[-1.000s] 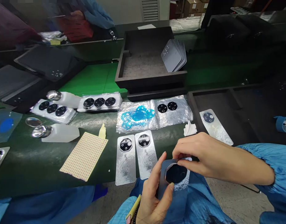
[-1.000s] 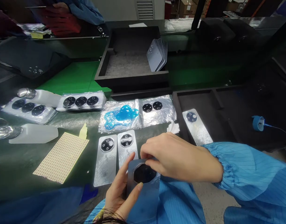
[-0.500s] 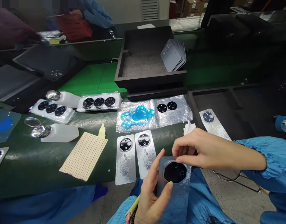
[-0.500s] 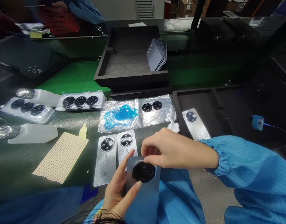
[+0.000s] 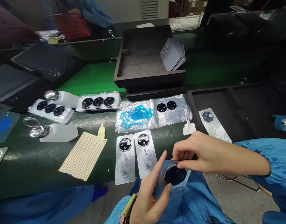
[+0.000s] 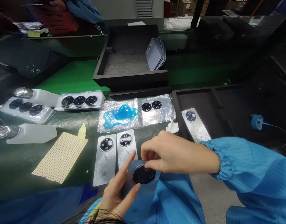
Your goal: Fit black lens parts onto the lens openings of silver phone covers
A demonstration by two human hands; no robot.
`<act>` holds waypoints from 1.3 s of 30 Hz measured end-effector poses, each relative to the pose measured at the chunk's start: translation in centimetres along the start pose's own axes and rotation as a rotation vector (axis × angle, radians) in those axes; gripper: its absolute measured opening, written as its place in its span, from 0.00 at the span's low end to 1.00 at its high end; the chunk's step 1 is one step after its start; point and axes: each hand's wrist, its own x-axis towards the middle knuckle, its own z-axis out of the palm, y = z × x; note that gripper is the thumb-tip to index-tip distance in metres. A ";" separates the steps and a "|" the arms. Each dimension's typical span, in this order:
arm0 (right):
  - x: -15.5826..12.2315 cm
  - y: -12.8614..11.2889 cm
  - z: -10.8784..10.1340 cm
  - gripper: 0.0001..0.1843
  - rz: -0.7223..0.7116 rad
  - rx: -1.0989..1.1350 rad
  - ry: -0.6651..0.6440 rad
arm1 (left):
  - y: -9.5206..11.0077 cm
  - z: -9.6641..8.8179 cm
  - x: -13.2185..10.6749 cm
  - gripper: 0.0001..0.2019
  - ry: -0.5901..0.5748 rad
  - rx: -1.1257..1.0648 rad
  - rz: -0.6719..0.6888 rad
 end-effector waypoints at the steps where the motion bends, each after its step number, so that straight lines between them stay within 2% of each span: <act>1: 0.1 0.1 -0.1 0.04 0.003 0.038 -0.015 | 0.0 -0.1 0.0 0.42 -0.019 0.015 0.002; 5: 0.4 0.6 -0.2 0.05 0.043 0.133 -0.055 | -0.1 -0.6 0.0 0.44 -0.078 0.060 0.026; 12: 0.3 0.7 -0.1 0.04 0.078 0.154 -0.064 | -0.4 -0.8 -0.5 0.45 -0.091 0.180 0.022; 17: 0.3 0.5 0.0 0.04 0.063 0.072 -0.033 | -0.9 -0.3 -0.3 0.37 -0.088 0.112 0.000; 23: -0.1 0.3 0.3 0.05 0.039 0.058 0.017 | -2.0 -0.5 0.0 0.33 -0.143 0.061 0.042; 27: -0.4 0.3 0.2 0.05 -0.003 0.077 0.057 | -1.0 -0.6 0.4 0.28 -0.104 -0.086 -0.068; 29: -0.5 0.3 0.2 0.06 -0.004 0.080 0.061 | -0.3 -0.6 0.7 0.27 -0.109 -0.133 -0.076; 32: -0.5 0.3 0.1 0.06 0.012 0.044 0.055 | 0.1 -0.9 1.1 0.30 -0.123 -0.054 -0.037; 35: -0.6 0.1 0.1 0.04 0.026 0.024 0.055 | -0.4 -1.3 1.2 0.34 -0.211 0.036 0.002; 37: -0.6 -0.1 0.2 0.05 0.027 0.012 0.065 | -0.6 -1.4 1.2 0.33 -0.235 0.066 -0.042; 39: -0.6 -0.2 0.3 0.05 0.032 -0.014 0.073 | -0.3 -1.5 1.4 0.26 -0.230 0.072 -0.099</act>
